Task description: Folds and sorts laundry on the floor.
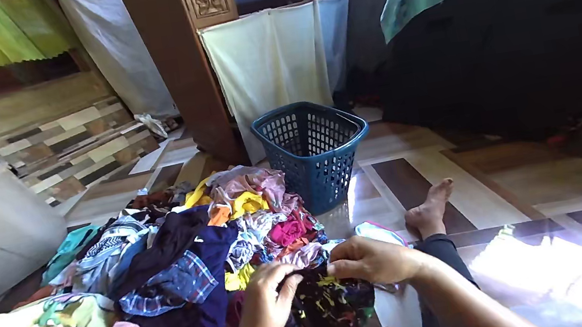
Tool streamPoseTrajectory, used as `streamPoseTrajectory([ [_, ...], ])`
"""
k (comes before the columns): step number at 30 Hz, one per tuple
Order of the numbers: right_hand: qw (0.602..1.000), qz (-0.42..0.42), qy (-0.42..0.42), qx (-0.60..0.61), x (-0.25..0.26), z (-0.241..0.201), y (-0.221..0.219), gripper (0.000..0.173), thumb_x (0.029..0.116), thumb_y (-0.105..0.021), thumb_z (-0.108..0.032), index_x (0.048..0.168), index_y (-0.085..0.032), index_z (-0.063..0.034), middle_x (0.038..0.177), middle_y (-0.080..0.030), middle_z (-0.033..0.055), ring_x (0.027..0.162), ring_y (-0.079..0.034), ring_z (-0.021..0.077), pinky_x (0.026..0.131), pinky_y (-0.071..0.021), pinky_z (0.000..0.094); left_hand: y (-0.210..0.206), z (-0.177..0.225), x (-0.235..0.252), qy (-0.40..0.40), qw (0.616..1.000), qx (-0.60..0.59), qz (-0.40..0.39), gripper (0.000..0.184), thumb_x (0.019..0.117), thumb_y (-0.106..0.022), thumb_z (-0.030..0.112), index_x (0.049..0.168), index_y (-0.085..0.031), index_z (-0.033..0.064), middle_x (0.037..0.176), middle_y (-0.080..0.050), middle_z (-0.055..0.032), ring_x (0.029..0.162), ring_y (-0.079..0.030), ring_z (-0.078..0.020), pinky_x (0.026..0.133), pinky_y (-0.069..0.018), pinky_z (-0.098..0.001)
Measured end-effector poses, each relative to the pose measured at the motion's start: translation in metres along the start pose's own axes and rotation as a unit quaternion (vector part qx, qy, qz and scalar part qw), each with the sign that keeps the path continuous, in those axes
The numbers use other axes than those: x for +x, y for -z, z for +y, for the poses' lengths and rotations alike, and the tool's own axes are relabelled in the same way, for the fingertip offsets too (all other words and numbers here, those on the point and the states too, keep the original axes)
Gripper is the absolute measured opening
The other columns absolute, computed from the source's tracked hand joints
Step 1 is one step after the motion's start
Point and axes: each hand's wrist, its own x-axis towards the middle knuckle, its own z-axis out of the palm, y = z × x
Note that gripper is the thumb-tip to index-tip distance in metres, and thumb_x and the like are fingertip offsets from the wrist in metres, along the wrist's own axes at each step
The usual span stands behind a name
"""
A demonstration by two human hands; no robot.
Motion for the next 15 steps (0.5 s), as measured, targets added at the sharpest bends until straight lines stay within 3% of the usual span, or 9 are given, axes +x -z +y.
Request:
streamPoseTrajectory([
  [3, 0.998, -0.015, 0.064, -0.006, -0.014, -0.003, 0.016, 0.023, 0.1016, -0.054, -0.020, 0.083, -0.064, -0.0091, 0.066, -0.054, -0.0141, 0.061, -0.051, -0.0081, 0.059, -0.0439, 0.0138, 0.012, -0.002, 0.020, 0.003, 0.999, -0.032, 0.038, 0.016, 0.0938, -0.064, 0.011, 0.094, -0.076, 0.0011, 0.102, -0.072, -0.0102, 0.102, -0.067, -0.0115, 0.093, -0.0539, -0.0246],
  [5, 0.992, -0.023, 0.124, 0.015, -0.022, 0.000, 0.027, 0.020, 0.1020, -0.054, -0.021, 0.087, -0.066, -0.0147, 0.072, -0.058, -0.0184, 0.067, -0.054, -0.0108, 0.063, -0.0461, 0.0117, 0.020, 0.001, 0.032, 0.049, 0.993, -0.083, 0.065, 0.015, 0.0943, -0.063, 0.008, 0.096, -0.075, -0.0009, 0.107, -0.069, -0.0111, 0.105, -0.064, -0.0066, 0.091, -0.0527, -0.0187],
  [8, 0.982, -0.029, 0.179, 0.047, -0.030, -0.002, 0.038, 0.018, 0.1025, -0.057, -0.026, 0.087, -0.064, -0.0233, 0.075, -0.060, -0.0230, 0.070, -0.056, -0.0128, 0.063, -0.0462, 0.0092, 0.030, 0.000, 0.047, 0.122, 0.980, -0.125, 0.100, 0.015, 0.0954, -0.061, 0.006, 0.100, -0.074, 0.0000, 0.109, -0.066, -0.0069, 0.104, -0.062, -0.0033, 0.088, -0.0521, -0.0182],
  [10, 0.982, -0.028, 0.186, 0.030, -0.033, -0.005, 0.044, 0.015, 0.1016, -0.058, -0.024, 0.089, -0.066, -0.0215, 0.076, -0.061, -0.0228, 0.071, -0.056, -0.0137, 0.063, -0.0460, 0.0083, 0.034, -0.002, 0.056, 0.158, 0.972, -0.131, 0.119, 0.014, 0.0963, -0.061, 0.006, 0.101, -0.074, -0.0001, 0.106, -0.065, -0.0050, 0.096, -0.062, -0.0032, 0.081, -0.0536, -0.0189],
  [12, 0.984, 0.002, 0.171, -0.039, -0.032, -0.011, 0.047, 0.015, 0.0986, -0.058, -0.019, 0.089, -0.067, -0.0124, 0.075, -0.061, -0.0176, 0.069, -0.055, -0.0129, 0.063, -0.0457, 0.0090, 0.036, -0.002, 0.065, 0.181, 0.958, -0.181, 0.128, 0.015, 0.0979, -0.058, 0.002, 0.103, -0.072, 0.0004, 0.102, -0.067, -0.0008, 0.089, -0.065, -0.0031, 0.078, -0.0564, -0.0209],
  [13, 0.983, 0.021, 0.154, -0.100, -0.031, -0.016, 0.048, 0.019, 0.0981, -0.058, -0.017, 0.089, -0.068, -0.0043, 0.075, -0.062, -0.0098, 0.070, -0.055, -0.0089, 0.065, -0.0461, 0.0123, 0.037, 0.001, 0.069, 0.195, 0.944, -0.232, 0.133, 0.018, 0.0990, -0.055, 0.000, 0.105, -0.071, 0.0023, 0.100, -0.070, 0.0015, 0.087, -0.067, -0.0041, 0.080, -0.0573, -0.0236],
  [15, 0.965, 0.055, 0.121, -0.225, -0.027, -0.024, 0.048, 0.026, 0.0990, -0.057, -0.016, 0.092, -0.069, 0.0058, 0.078, -0.065, 0.0091, 0.071, -0.058, 0.0094, 0.068, -0.0486, 0.0296, 0.039, 0.008, 0.075, 0.210, 0.903, -0.350, 0.132, 0.025, 0.1006, -0.048, 0.000, 0.103, -0.071, 0.0103, 0.096, -0.072, 0.0041, 0.087, -0.068, -0.0065, 0.083, -0.0583, -0.0278],
])
